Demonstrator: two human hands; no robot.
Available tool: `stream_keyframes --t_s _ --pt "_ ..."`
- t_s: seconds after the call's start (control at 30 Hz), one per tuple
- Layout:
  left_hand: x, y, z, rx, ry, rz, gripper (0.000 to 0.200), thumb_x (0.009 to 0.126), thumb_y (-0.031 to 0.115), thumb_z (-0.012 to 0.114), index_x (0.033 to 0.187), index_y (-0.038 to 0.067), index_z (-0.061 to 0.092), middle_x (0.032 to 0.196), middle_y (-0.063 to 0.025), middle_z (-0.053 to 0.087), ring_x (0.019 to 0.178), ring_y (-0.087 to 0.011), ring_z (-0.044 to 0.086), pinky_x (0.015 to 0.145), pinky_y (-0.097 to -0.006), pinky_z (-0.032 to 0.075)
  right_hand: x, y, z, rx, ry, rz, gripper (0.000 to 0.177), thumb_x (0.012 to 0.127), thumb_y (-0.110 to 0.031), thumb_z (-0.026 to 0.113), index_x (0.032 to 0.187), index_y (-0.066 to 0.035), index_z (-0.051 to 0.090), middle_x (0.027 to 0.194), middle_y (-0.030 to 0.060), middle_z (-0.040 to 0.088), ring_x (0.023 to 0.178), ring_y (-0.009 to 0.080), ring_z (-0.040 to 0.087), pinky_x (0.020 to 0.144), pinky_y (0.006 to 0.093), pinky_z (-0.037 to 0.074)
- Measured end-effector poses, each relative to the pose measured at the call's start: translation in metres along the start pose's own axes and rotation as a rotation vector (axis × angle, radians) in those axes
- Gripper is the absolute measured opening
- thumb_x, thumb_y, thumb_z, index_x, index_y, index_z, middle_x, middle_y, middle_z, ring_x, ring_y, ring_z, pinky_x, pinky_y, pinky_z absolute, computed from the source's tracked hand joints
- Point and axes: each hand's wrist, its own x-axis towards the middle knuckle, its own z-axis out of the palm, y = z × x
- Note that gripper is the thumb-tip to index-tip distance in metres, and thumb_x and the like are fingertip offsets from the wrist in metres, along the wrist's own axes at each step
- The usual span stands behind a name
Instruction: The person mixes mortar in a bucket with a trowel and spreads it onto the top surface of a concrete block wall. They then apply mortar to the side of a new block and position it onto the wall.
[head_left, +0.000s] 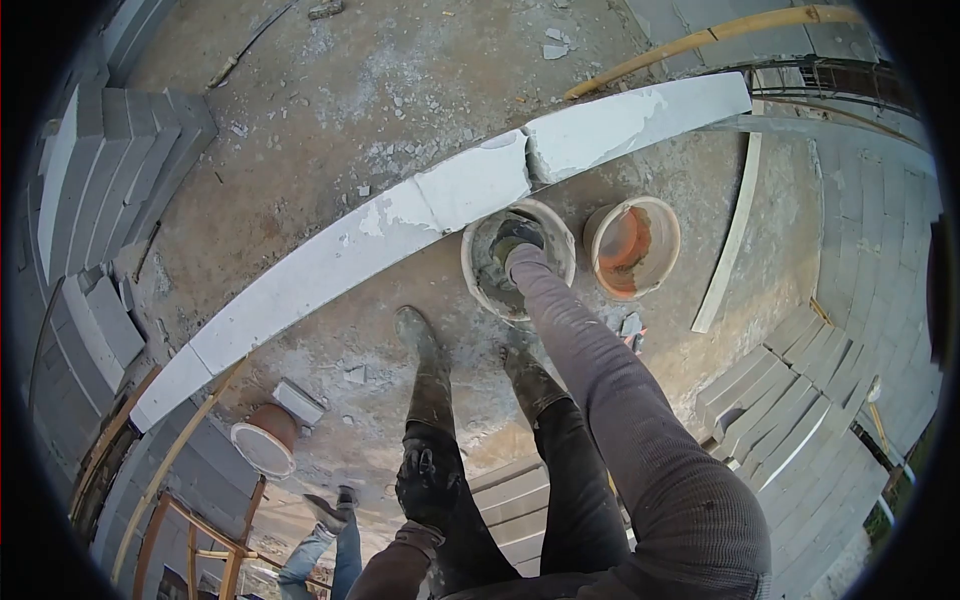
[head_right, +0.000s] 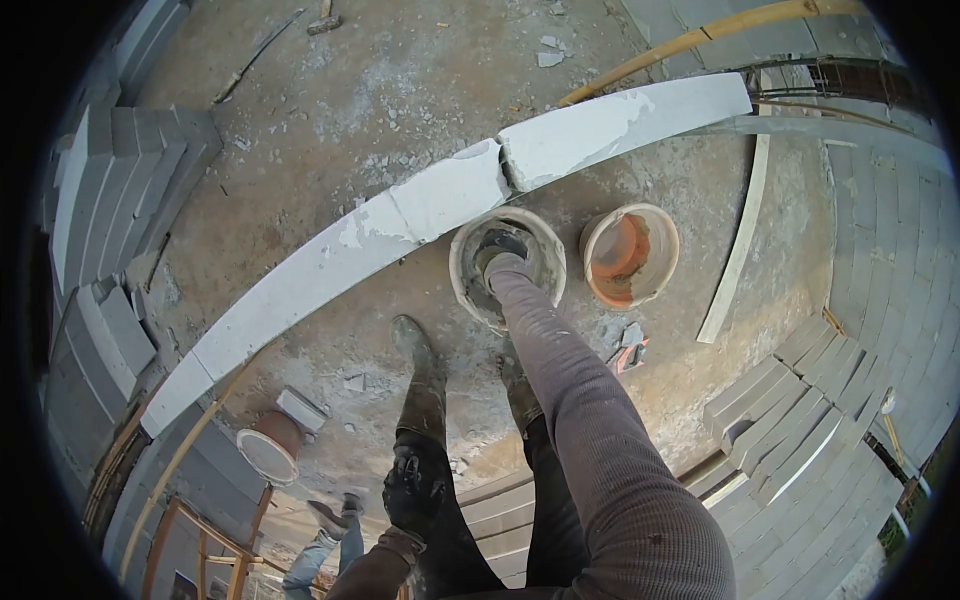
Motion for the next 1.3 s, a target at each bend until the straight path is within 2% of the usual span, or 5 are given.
stream_keyframes --t_s 0.6,0.9,1.0,1.1,1.3 --pt "-0.01 -0.002 0.009 0.081 0.023 -0.008 0.076 0.072 0.044 0.071 0.136 0.014 0.045 0.134 -0.0209 0.046 0.12 -0.0402 0.046 0.099 -0.0512 0.037 -0.183 0.022 -0.004 0.027 -0.093 0.135 0.039 0.097 -0.029 0.03 0.109 -0.007 0.061 0.098 0.021 0.065 0.093 0.0369 0.063 0.078 0.0504 0.05" --pt "-0.008 -0.001 0.011 0.111 0.015 0.007 0.075 0.073 0.045 0.07 0.135 0.013 0.046 0.135 -0.0214 0.045 0.119 -0.0416 0.046 0.097 -0.0523 0.038 -0.205 0.077 -0.076 0.018 0.071 0.155 0.052 0.084 -0.033 0.054 0.128 -0.005 0.05 0.105 0.0239 0.062 0.095 0.0388 0.062 0.08 0.047 0.051" --pt "-0.006 -0.003 0.011 0.067 -0.078 -0.054 0.077 0.073 0.048 0.068 0.137 0.015 0.044 0.144 -0.0192 0.037 0.131 -0.0384 0.036 0.106 -0.0512 0.03 -0.142 0.109 -0.049 0.753 0.105 0.222 0.048 0.084 -0.03 0.053 0.125 -0.003 0.052 0.104 0.0249 0.062 0.092 0.0382 0.063 0.078 0.0469 0.051" --pt "-0.003 -0.005 0.008 0.098 0.03 0.067 0.073 0.073 0.043 0.07 0.135 0.011 0.046 0.136 -0.0219 0.044 0.119 -0.0419 0.046 0.097 -0.0526 0.038 -0.116 0.056 -0.079 -0.177 0.143 0.049 0.033 0.093 -0.023 0.043 0.112 -0.004 0.061 0.097 0.0184 0.066 0.081 0.0368 0.066 0.069 0.0466 0.053" --pt "0.005 -0.002 -0.002 0.106 0.032 0.08 0.072 0.073 0.042 0.07 0.133 0.011 0.047 0.134 -0.0212 0.047 0.115 -0.0417 0.048 0.095 -0.0528 0.04 -0.095 0.029 0.015 -0.016 0.1 0.184 0.038 0.091 -0.019 0.042 0.12 0.003 0.053 0.103 0.0244 0.064 0.089 0.0353 0.066 0.072 0.0472 0.054"
